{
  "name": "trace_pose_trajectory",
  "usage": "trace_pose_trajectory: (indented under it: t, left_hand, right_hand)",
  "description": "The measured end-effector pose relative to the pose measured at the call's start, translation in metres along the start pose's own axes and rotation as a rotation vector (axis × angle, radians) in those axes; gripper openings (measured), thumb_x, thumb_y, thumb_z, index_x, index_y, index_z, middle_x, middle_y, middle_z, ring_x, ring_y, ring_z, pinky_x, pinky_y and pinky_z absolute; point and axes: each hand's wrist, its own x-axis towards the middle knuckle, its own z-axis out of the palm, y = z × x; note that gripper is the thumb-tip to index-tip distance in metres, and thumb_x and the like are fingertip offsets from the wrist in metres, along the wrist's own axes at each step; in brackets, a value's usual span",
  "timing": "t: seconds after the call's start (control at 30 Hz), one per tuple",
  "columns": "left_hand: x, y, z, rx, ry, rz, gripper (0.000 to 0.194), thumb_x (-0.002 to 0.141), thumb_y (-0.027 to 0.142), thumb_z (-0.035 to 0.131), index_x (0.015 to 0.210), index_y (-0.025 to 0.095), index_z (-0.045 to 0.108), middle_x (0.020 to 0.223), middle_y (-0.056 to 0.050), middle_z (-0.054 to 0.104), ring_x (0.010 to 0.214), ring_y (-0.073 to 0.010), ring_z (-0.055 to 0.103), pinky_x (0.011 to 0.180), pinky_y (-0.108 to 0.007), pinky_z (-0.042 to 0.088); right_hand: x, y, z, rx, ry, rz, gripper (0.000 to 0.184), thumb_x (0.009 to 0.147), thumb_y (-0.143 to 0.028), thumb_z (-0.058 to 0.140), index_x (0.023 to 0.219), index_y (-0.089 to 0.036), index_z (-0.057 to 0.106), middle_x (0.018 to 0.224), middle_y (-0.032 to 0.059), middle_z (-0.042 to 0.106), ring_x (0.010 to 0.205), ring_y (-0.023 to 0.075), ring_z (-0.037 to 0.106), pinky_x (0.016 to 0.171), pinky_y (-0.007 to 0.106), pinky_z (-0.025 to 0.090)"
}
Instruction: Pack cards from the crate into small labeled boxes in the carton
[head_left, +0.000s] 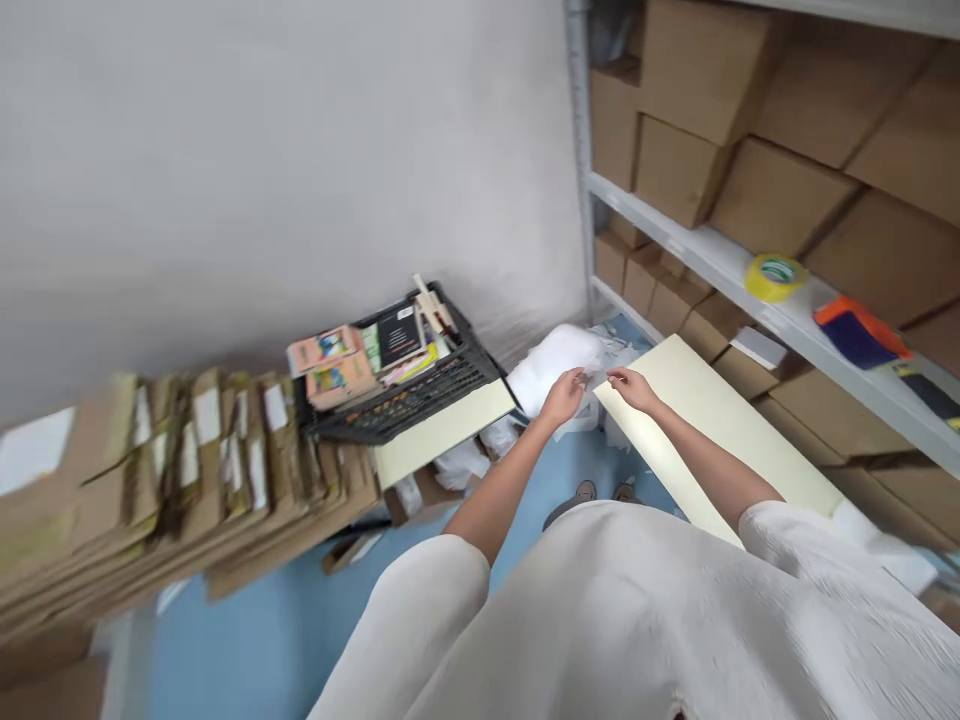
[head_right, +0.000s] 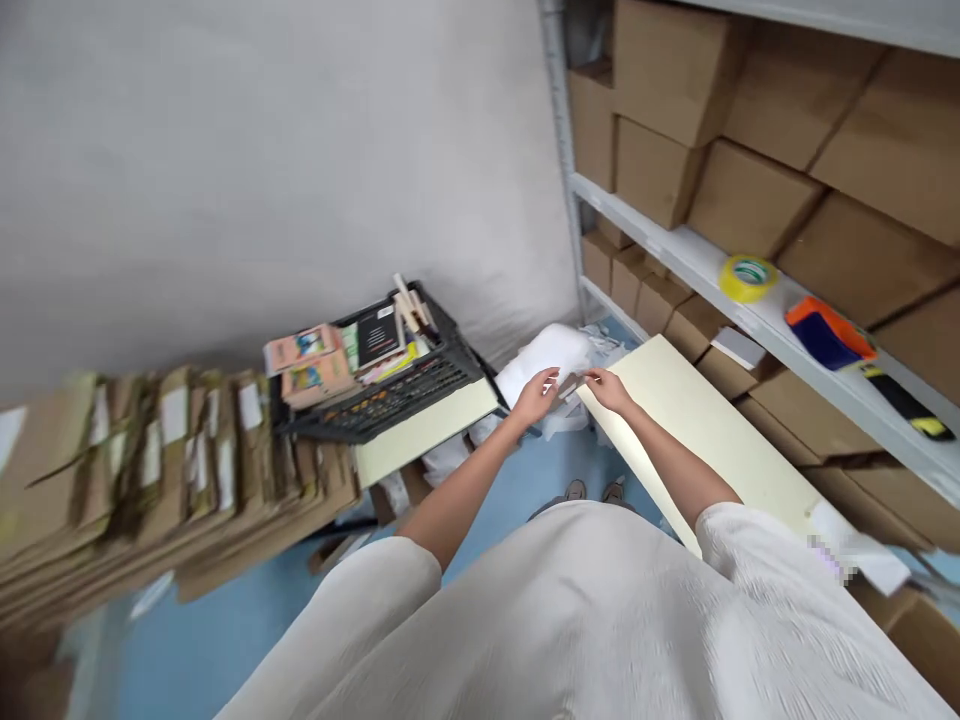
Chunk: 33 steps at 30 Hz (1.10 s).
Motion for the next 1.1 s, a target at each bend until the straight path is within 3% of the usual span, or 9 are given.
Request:
trace_pose_trajectory:
  t: [0.13,0.3,0.53,0.67,0.93,1.1]
  left_hand:
    - [-0.036,-0.022,-0.046,0.009,0.165,-0.127,0.048,0.101,0.017,0.057,0.148,0.022,0.065,0.146,-0.014,0.071,0.123,-0.0229,0.073,0.109,-0.041,0.060]
    - [-0.078,-0.053,-0.101,0.003,0.345,-0.232,0.049,0.100,0.017,0.057,0.148,0.022,0.065,0.147,-0.013,0.071,0.123,-0.0227,0.073,0.110,-0.042,0.060]
    - [-0.113,-0.101,-0.168,-0.023,0.518,-0.290,0.047,0.101,0.017,0.056,0.146,0.021,0.066,0.147,-0.014,0.071,0.123,-0.0227,0.073,0.107,-0.040,0.061]
    - [-0.118,-0.138,-0.219,-0.017,0.554,-0.284,0.049,0.099,0.016,0.056,0.146,0.023,0.067,0.145,-0.013,0.071,0.124,-0.0232,0.073,0.111,-0.042,0.060]
    - [-0.113,-0.214,-0.349,0.141,0.656,-0.252,0.050,0.098,0.013,0.055,0.146,0.022,0.066,0.149,-0.014,0.068,0.144,-0.0277,0.062,0.129,-0.045,0.047]
    - [-0.101,-0.251,-0.411,0.253,0.671,-0.329,0.053,0.095,0.014,0.059,0.147,0.022,0.066,0.163,-0.017,0.058,0.159,-0.0368,0.047,0.134,-0.058,0.038]
  right_hand:
    - [0.036,-0.031,0.050,-0.015,-0.187,-0.088,0.029,0.101,-0.028,0.062,0.121,-0.020,0.080,0.124,0.0096,0.083,0.111,0.0226,0.078,0.109,0.040,0.060]
    - [0.058,-0.080,0.115,-0.037,-0.355,-0.208,0.029,0.102,-0.030,0.062,0.122,-0.021,0.080,0.124,0.0081,0.083,0.109,0.0210,0.078,0.108,0.039,0.059]
    - [0.088,-0.146,0.198,-0.071,-0.457,-0.370,0.030,0.102,-0.029,0.060,0.120,-0.022,0.081,0.126,0.0096,0.082,0.112,0.0229,0.077,0.108,0.041,0.059]
    - [0.112,-0.182,0.251,-0.061,-0.488,-0.417,0.031,0.102,-0.030,0.060,0.122,-0.021,0.081,0.124,0.0091,0.083,0.110,0.0225,0.077,0.106,0.040,0.060]
    - [0.164,-0.259,0.370,-0.092,-0.487,-0.453,0.028,0.102,-0.027,0.061,0.122,-0.020,0.080,0.125,0.0092,0.082,0.112,0.0226,0.077,0.108,0.039,0.059]
    - [0.193,-0.294,0.431,-0.148,-0.501,-0.540,0.030,0.101,-0.022,0.059,0.122,-0.019,0.080,0.125,0.0115,0.079,0.116,0.0241,0.074,0.110,0.040,0.057]
